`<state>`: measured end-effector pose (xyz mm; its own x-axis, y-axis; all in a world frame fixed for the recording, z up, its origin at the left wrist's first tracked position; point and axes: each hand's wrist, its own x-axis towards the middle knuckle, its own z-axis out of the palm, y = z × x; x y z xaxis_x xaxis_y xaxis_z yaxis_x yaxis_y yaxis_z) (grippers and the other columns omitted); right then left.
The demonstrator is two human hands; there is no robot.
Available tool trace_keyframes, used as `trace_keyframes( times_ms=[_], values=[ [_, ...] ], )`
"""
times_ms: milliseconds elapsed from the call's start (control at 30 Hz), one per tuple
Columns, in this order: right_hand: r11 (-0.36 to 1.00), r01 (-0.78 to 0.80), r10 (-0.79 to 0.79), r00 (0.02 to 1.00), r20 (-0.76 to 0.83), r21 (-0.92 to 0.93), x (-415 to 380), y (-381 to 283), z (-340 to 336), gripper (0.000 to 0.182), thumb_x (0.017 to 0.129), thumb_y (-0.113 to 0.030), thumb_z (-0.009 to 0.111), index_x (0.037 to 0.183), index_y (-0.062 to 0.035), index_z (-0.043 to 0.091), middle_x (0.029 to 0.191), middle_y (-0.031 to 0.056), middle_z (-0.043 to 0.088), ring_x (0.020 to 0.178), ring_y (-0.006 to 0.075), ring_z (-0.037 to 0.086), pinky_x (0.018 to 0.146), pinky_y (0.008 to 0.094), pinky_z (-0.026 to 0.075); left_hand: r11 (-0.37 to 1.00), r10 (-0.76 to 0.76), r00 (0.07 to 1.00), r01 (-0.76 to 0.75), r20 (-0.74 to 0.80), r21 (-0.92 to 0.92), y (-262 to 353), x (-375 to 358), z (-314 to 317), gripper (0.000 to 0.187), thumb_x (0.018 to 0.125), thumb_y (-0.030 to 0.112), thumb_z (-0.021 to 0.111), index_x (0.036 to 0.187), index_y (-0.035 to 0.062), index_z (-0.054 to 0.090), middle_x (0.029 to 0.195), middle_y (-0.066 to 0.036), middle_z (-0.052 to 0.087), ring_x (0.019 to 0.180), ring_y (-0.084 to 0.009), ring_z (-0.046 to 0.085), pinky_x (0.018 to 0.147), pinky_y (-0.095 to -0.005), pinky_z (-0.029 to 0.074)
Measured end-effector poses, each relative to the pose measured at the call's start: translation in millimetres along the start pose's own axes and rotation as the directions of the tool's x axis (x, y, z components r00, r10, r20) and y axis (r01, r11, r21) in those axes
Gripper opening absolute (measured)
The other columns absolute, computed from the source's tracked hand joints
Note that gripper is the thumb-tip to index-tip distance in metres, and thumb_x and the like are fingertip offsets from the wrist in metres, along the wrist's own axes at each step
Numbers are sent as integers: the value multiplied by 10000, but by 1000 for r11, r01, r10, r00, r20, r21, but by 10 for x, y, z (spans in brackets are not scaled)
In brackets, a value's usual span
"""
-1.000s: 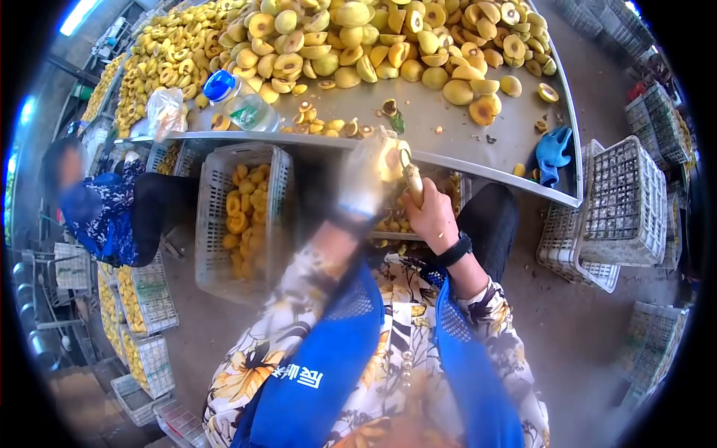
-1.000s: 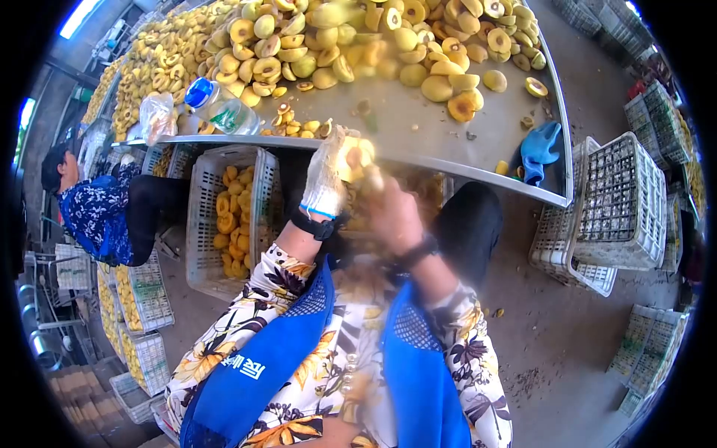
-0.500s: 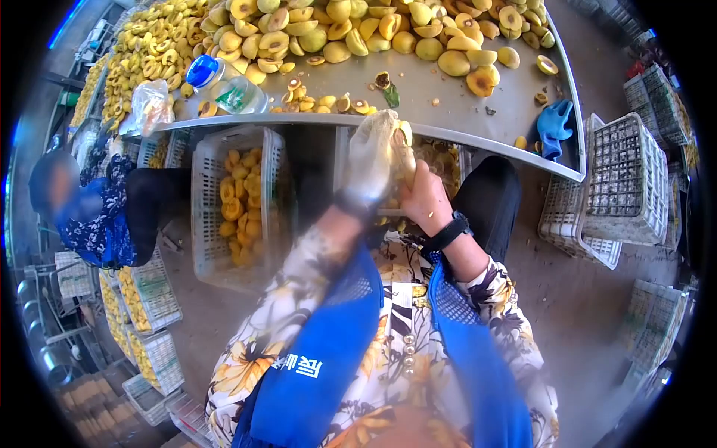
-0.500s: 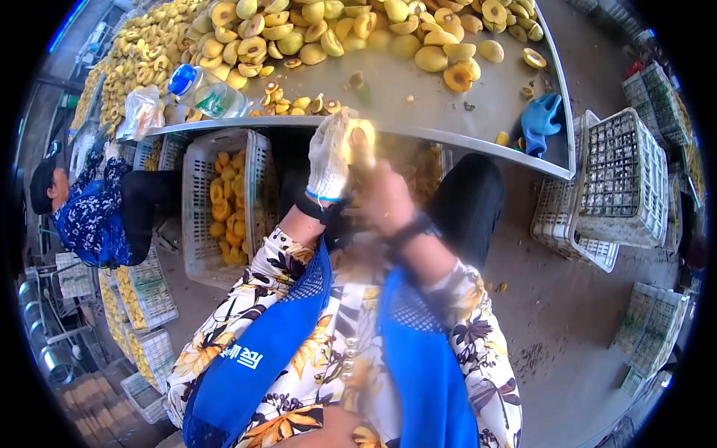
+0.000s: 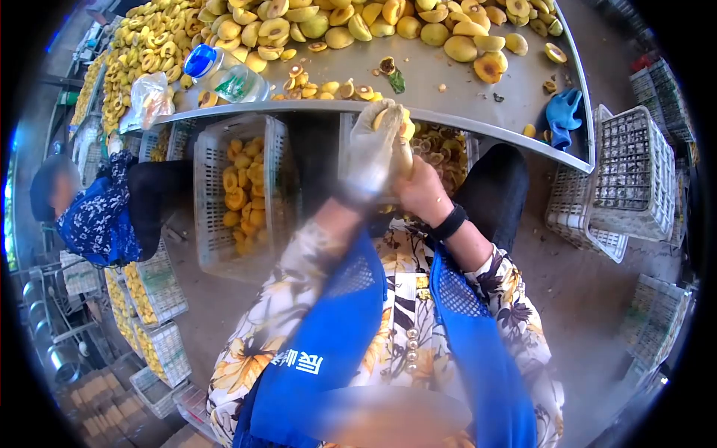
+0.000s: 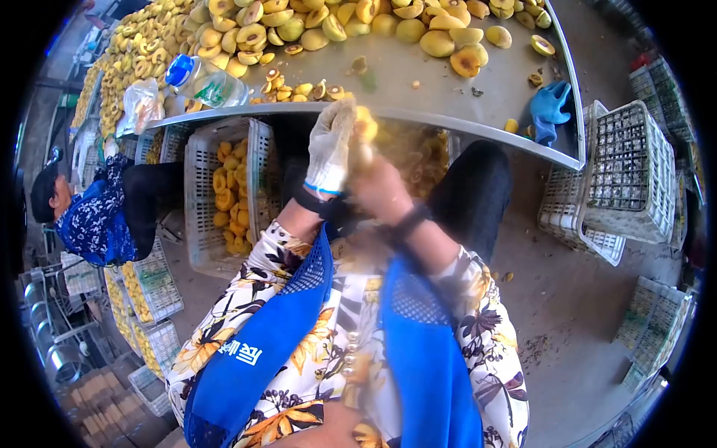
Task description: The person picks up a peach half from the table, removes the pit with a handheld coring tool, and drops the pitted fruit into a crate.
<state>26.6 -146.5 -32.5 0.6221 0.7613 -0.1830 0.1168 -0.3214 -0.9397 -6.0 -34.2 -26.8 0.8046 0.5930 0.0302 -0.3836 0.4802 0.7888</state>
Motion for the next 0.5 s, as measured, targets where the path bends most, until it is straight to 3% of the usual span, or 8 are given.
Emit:
trace_keyframes(
  times_ms=[67, 133, 200, 233, 267, 300, 333, 500],
  values=[
    [989, -107, 104, 994, 39, 102, 8, 43, 81, 154, 767, -63, 463, 891, 24, 495, 612, 76, 551, 408, 123, 492, 358, 260, 392, 990, -138, 985, 139, -102, 6, -70, 7, -144, 258, 864, 176, 582, 1072, 24, 562, 908, -60, 606, 784, -122, 586, 654, -236, 494],
    [964, -198, 185, 979, 89, 179, 0, 51, 114, 141, 766, -43, 450, 887, 16, 493, 582, 55, 525, 384, 111, 464, 329, 252, 365, 839, 170, 984, -169, 45, 517, -70, -30, -171, 227, 880, 205, 550, 1025, 30, 568, 843, -73, 607, 710, -147, 590, 602, -259, 496],
    [919, -307, 276, 949, 153, 249, -22, -25, 95, 145, 763, -31, 445, 894, 14, 487, 561, 43, 502, 377, 107, 454, 319, 251, 353, 868, 112, 992, -122, 50, 481, -90, -17, -216, 230, 892, 238, 521, 983, 33, 570, 787, -84, 606, 650, -166, 588, 557, -274, 493],
    [916, -306, 274, 949, 156, 258, -11, -4, 105, 152, 764, -25, 441, 905, 11, 483, 558, 39, 491, 371, 107, 445, 314, 251, 346, 978, -87, 996, 87, -7, 192, -140, 39, -278, 242, 896, 257, 509, 966, 33, 568, 764, -89, 603, 628, -172, 584, 539, -277, 488],
    [900, -334, 297, 940, 165, 280, -20, -79, 89, 159, 768, -22, 435, 918, 11, 475, 556, 38, 479, 365, 109, 435, 311, 251, 339, 948, -297, 955, 295, 5, -118, -151, 103, -291, 258, 900, 276, 497, 948, 32, 566, 740, -94, 601, 605, -179, 580, 521, -281, 483],
    [883, -360, 321, 931, 173, 302, -29, -154, 74, 166, 772, -18, 430, 931, 11, 467, 554, 37, 467, 359, 112, 424, 307, 251, 332, 950, -287, 957, 281, -31, -136, -121, 109, -227, 289, 897, 309, 494, 934, 32, 570, 734, -89, 599, 605, -170, 578, 511, -268, 469],
    [878, -347, 292, 934, 206, 330, 3, -65, 81, 153, 775, -17, 432, 923, 10, 459, 554, 39, 458, 358, 113, 413, 308, 252, 329, 980, -185, 983, 185, -13, 69, -108, 128, -226, 274, 896, 290, 503, 903, 28, 585, 748, -77, 601, 611, -164, 578, 516, -266, 468],
    [847, -370, 279, 920, 275, 380, -25, -203, 16, 109, 780, -20, 446, 887, -2, 457, 562, 37, 455, 351, 108, 400, 308, 249, 327, 931, -221, 970, 240, -98, 276, -13, 170, -157, 269, 889, 273, 517, 894, 22, 613, 764, -25, 598, 632, -92, 549, 539, -231, 452]
  ],
)
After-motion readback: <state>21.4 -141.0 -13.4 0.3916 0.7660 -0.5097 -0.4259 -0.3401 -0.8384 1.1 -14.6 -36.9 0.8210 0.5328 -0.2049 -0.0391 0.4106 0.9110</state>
